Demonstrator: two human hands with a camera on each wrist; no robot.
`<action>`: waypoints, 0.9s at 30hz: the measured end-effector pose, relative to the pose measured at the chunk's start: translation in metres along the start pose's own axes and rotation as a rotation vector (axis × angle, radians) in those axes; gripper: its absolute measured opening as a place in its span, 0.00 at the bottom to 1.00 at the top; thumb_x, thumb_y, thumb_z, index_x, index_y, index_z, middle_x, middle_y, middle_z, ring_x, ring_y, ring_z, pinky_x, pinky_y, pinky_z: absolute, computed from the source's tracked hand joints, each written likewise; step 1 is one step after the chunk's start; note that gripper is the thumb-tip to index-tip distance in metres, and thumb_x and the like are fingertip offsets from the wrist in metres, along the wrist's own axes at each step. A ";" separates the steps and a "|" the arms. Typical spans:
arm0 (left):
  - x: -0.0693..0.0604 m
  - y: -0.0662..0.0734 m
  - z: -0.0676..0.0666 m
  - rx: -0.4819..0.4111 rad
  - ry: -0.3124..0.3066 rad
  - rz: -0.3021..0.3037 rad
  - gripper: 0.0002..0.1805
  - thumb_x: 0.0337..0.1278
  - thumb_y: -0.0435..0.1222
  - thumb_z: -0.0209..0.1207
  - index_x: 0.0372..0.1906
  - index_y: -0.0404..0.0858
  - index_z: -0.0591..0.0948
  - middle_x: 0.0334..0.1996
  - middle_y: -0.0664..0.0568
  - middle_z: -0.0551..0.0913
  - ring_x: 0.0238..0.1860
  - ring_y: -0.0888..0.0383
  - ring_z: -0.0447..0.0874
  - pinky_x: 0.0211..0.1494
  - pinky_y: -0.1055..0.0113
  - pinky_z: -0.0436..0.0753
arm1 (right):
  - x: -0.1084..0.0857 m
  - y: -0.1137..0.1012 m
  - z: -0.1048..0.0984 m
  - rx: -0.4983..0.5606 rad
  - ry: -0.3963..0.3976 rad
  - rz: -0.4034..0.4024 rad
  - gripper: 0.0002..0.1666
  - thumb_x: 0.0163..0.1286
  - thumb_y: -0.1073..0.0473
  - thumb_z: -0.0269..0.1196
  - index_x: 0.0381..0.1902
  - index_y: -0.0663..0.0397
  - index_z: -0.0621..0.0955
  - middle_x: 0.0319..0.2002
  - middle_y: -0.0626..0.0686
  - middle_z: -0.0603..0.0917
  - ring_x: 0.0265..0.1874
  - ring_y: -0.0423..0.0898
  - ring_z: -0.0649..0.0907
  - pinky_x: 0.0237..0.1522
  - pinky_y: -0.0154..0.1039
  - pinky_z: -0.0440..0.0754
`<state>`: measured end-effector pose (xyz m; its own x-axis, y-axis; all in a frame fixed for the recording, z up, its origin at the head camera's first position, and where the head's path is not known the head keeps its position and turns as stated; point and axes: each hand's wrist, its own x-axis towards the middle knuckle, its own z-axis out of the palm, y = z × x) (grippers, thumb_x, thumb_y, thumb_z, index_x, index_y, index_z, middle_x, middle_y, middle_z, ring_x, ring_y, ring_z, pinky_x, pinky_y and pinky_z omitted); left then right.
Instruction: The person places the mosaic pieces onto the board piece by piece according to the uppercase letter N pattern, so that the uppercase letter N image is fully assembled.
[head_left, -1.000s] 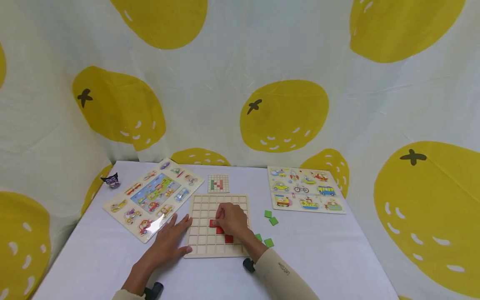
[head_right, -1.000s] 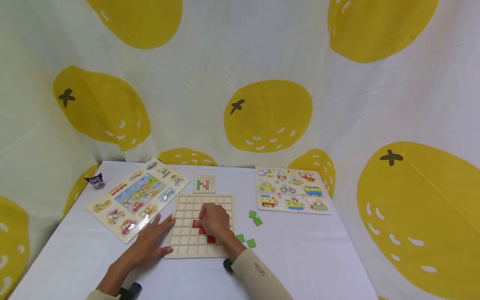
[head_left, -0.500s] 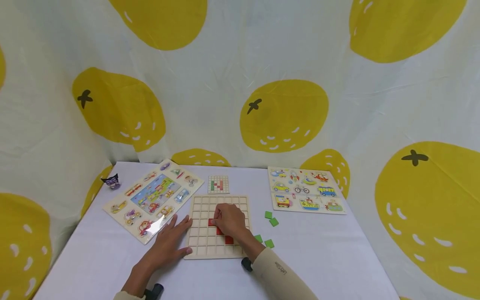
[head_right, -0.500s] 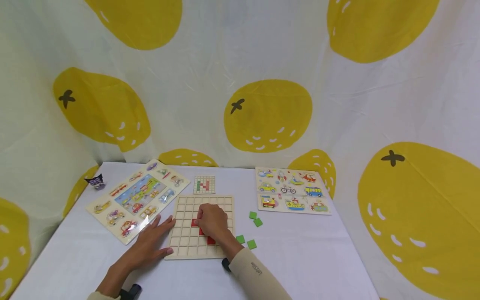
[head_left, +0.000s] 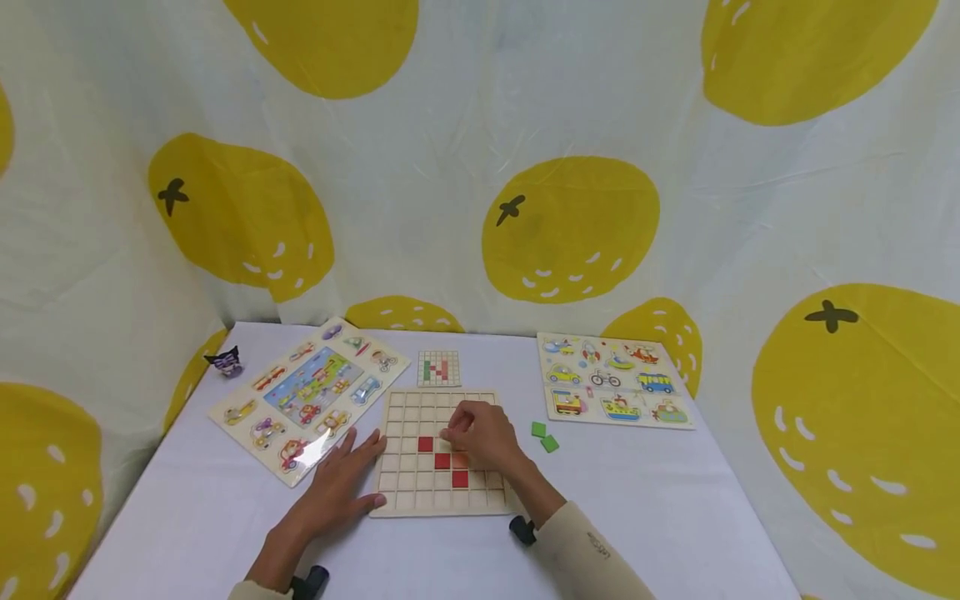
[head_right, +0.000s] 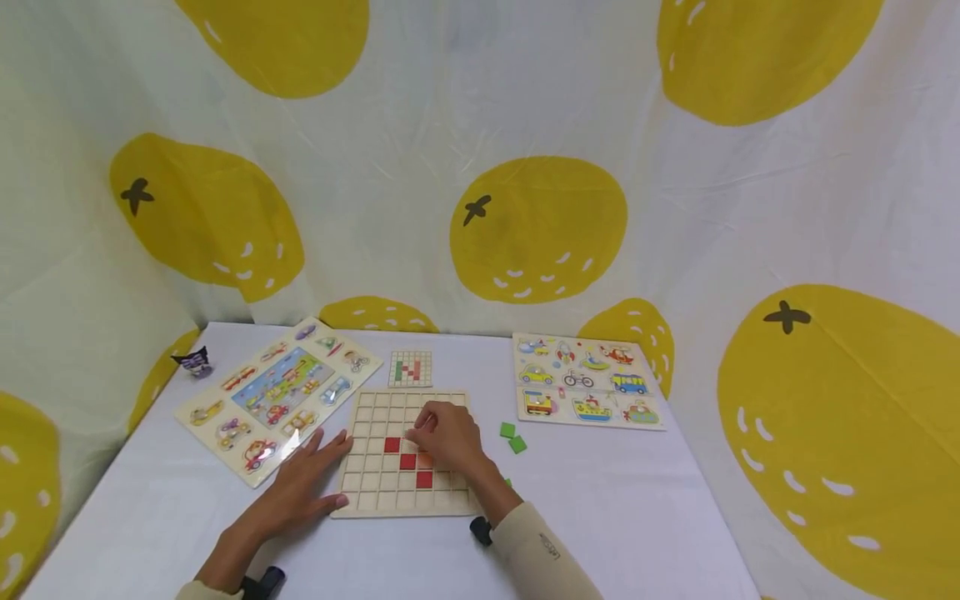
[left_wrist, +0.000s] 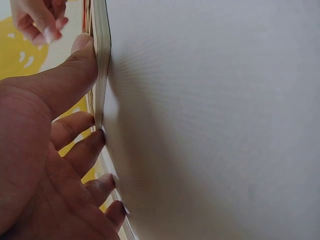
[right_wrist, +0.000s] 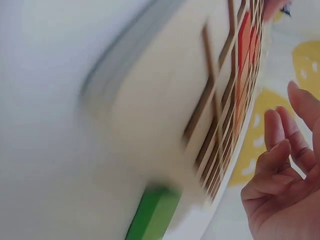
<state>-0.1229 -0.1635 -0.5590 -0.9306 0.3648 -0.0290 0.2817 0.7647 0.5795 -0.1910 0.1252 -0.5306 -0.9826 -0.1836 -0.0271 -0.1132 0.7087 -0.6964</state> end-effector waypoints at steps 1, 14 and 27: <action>0.000 0.000 0.000 -0.005 -0.004 -0.004 0.49 0.58 0.48 0.75 0.82 0.42 0.66 0.85 0.47 0.60 0.86 0.30 0.43 0.84 0.27 0.49 | 0.000 0.004 -0.004 0.015 0.010 0.011 0.10 0.66 0.45 0.76 0.33 0.37 0.85 0.28 0.41 0.83 0.32 0.41 0.80 0.32 0.36 0.78; 0.001 -0.003 0.000 -0.013 -0.023 -0.013 0.50 0.58 0.48 0.75 0.83 0.42 0.65 0.85 0.48 0.58 0.87 0.32 0.41 0.84 0.28 0.49 | -0.006 0.064 -0.065 0.030 0.077 0.123 0.12 0.62 0.54 0.80 0.39 0.46 0.87 0.31 0.46 0.86 0.30 0.45 0.79 0.30 0.36 0.75; 0.002 -0.003 0.002 0.000 -0.008 -0.016 0.50 0.57 0.47 0.76 0.82 0.42 0.66 0.85 0.47 0.60 0.87 0.31 0.42 0.84 0.28 0.49 | -0.016 0.099 -0.092 -0.095 0.104 0.200 0.19 0.57 0.63 0.81 0.46 0.47 0.88 0.46 0.49 0.89 0.49 0.50 0.84 0.56 0.51 0.84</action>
<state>-0.1251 -0.1638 -0.5627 -0.9332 0.3567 -0.0446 0.2670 0.7707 0.5786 -0.1998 0.2611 -0.5335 -0.9962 0.0348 -0.0802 0.0768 0.7858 -0.6137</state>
